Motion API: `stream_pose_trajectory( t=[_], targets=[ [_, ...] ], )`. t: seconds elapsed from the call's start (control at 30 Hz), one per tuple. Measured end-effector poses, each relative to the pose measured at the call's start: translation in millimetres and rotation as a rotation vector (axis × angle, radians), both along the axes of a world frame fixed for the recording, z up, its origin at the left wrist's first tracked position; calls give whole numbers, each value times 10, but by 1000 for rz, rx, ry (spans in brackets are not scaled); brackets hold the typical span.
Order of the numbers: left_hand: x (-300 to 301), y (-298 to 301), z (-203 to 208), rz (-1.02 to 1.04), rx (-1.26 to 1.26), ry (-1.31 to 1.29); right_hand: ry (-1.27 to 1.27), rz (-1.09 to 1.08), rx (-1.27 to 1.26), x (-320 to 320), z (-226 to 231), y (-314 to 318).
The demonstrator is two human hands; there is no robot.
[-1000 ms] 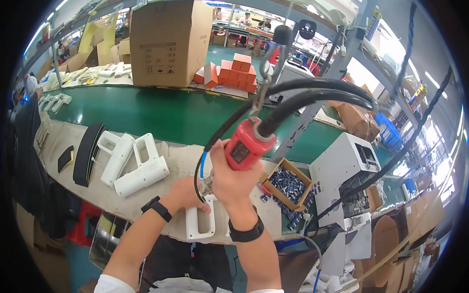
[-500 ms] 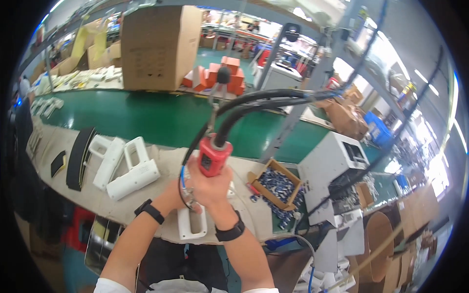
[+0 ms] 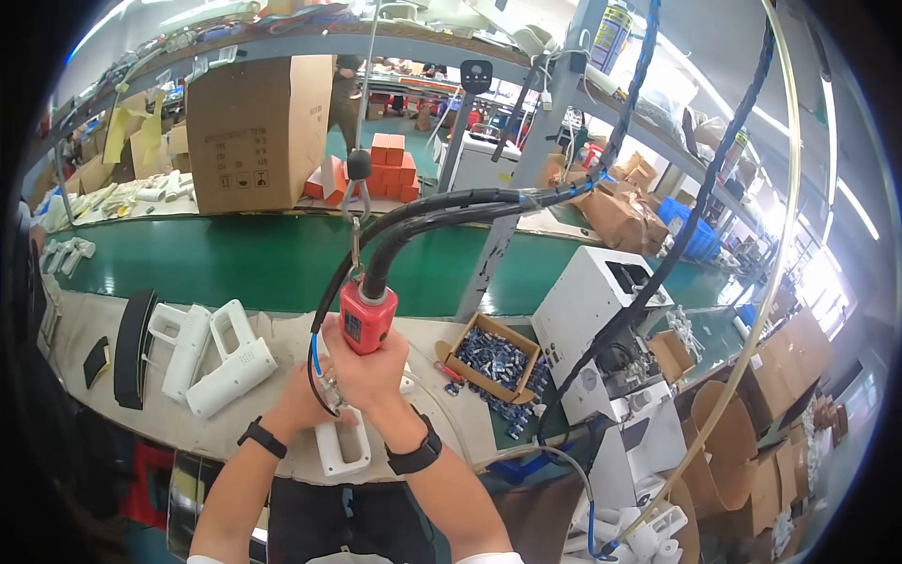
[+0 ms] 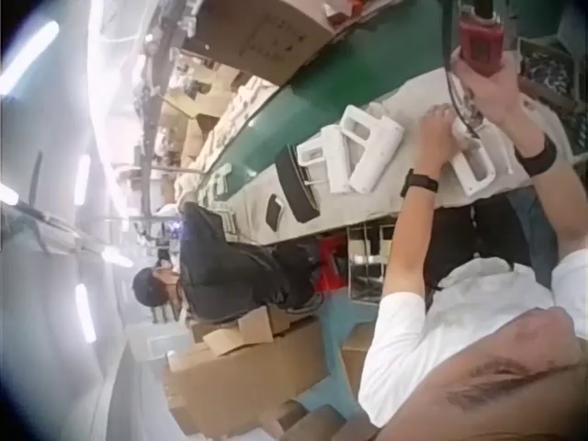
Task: Use an electric screwdriver to assemble white plastic components on a production line.
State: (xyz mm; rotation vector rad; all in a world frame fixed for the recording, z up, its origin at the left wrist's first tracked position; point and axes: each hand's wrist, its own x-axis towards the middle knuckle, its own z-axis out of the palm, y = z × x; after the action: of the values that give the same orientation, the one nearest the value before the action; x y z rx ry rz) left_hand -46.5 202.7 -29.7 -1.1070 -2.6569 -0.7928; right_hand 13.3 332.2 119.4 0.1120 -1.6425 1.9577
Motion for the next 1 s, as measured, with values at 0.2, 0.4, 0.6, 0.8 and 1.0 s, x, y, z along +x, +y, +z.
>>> stream_pose_trajectory(
  t=[0.2, 0.4, 0.6, 0.8, 1.0],
  targets=[
    [67, 9, 1, -137, 176, 2, 25, 34, -60, 76, 93, 21],
    [183, 64, -96, -197, 534, -368, 73, 21, -14, 103, 102, 26],
    [277, 99, 10, -159, 281, 11, 129, -1, 51, 116, 92, 71],
    [309, 84, 150, -18, 290, -209, 131, -15, 65, 144, 100, 105],
    [128, -310, 24, 78, 99, -200, 71, 5, 54, 89, 31, 142]
  ],
)
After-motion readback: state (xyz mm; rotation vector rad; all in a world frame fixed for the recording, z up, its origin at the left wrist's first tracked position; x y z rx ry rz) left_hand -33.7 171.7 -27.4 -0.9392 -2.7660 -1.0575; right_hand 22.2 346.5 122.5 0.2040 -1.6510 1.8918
